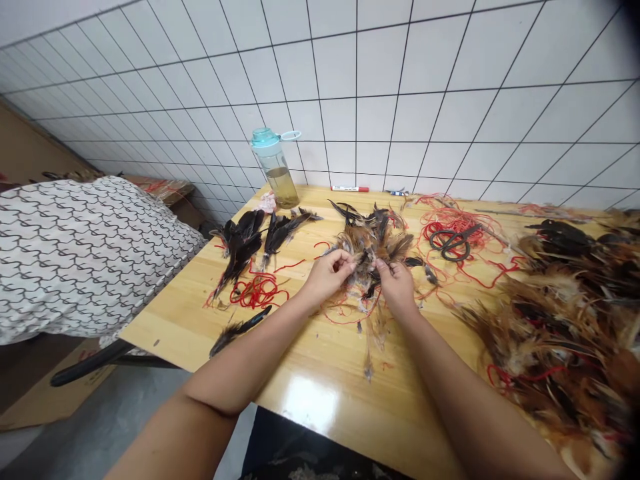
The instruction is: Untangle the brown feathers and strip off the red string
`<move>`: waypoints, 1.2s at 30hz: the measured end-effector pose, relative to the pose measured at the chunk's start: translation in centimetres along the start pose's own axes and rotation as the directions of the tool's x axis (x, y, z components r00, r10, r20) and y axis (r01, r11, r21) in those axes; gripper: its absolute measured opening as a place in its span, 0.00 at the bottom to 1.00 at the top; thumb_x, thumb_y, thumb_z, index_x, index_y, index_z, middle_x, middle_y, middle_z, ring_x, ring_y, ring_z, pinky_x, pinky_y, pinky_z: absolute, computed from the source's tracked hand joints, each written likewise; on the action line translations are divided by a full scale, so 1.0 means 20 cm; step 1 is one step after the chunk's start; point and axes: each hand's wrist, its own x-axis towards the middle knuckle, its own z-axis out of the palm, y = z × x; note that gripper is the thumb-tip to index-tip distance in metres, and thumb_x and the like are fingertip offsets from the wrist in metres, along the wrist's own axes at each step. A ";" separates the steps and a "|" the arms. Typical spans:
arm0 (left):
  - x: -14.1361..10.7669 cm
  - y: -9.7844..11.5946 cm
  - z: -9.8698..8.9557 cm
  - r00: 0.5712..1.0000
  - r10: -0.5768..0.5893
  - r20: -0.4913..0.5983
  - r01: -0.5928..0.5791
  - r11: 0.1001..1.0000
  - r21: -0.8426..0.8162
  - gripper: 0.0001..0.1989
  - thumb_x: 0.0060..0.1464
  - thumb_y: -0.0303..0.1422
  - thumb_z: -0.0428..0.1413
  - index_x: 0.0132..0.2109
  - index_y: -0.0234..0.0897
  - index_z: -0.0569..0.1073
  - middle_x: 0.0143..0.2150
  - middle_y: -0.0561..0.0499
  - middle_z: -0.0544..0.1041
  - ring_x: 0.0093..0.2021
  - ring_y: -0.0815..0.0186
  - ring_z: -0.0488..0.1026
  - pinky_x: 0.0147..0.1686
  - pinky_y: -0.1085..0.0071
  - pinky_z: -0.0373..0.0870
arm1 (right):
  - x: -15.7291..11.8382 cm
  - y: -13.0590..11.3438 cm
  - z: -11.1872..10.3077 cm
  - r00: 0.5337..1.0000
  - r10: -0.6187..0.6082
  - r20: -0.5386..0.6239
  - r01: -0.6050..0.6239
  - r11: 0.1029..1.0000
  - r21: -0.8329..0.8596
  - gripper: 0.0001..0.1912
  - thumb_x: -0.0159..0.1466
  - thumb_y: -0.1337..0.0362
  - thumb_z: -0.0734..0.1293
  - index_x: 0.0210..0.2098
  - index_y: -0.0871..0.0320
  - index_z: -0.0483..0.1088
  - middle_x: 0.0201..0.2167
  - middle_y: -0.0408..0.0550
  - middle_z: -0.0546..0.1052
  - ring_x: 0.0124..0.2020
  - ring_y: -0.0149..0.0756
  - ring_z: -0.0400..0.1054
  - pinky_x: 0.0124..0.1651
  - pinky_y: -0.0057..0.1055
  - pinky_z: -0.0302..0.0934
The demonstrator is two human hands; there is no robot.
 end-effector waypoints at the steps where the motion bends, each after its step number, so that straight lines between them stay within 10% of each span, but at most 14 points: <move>1: 0.00 0.01 0.00 1.000 -0.026 -0.008 0.025 0.994 -0.103 0.08 0.52 0.36 0.56 0.32 0.35 0.67 0.26 0.56 0.66 0.27 0.73 0.62 0.29 0.76 0.57 | 0.00 -0.01 0.00 1.000 0.004 0.009 -0.004 1.000 0.008 0.14 0.56 0.53 0.63 0.25 0.56 0.71 0.27 0.50 0.78 0.33 0.41 0.71 0.41 0.37 0.64; 10: -0.01 0.04 0.02 0.999 -0.047 0.024 0.052 0.927 -0.372 0.09 0.48 0.35 0.59 0.30 0.34 0.69 0.28 0.54 0.70 0.30 0.73 0.66 0.34 0.76 0.63 | -0.02 0.03 0.03 0.989 -0.101 0.105 0.103 0.995 -0.015 0.14 0.57 0.54 0.64 0.21 0.56 0.67 0.21 0.45 0.72 0.28 0.36 0.66 0.34 0.32 0.62; 28: 0.01 -0.02 -0.02 0.989 0.119 -0.086 -0.114 0.992 0.061 0.09 0.56 0.30 0.52 0.44 0.36 0.71 0.38 0.51 0.74 0.34 0.71 0.69 0.38 0.75 0.66 | -0.01 0.01 0.03 0.985 0.079 0.153 -0.096 0.990 0.106 0.20 0.54 0.48 0.65 0.29 0.60 0.75 0.30 0.52 0.79 0.34 0.40 0.72 0.40 0.36 0.64; 36: 0.00 -0.04 -0.03 0.954 0.283 0.098 -0.286 0.762 0.581 0.08 0.56 0.32 0.53 0.41 0.36 0.73 0.41 0.47 0.73 0.45 0.62 0.68 0.47 0.66 0.65 | 0.07 0.04 -0.04 0.996 0.055 -0.066 -0.049 0.995 0.092 0.18 0.56 0.50 0.65 0.30 0.60 0.75 0.33 0.53 0.80 0.39 0.43 0.73 0.48 0.40 0.62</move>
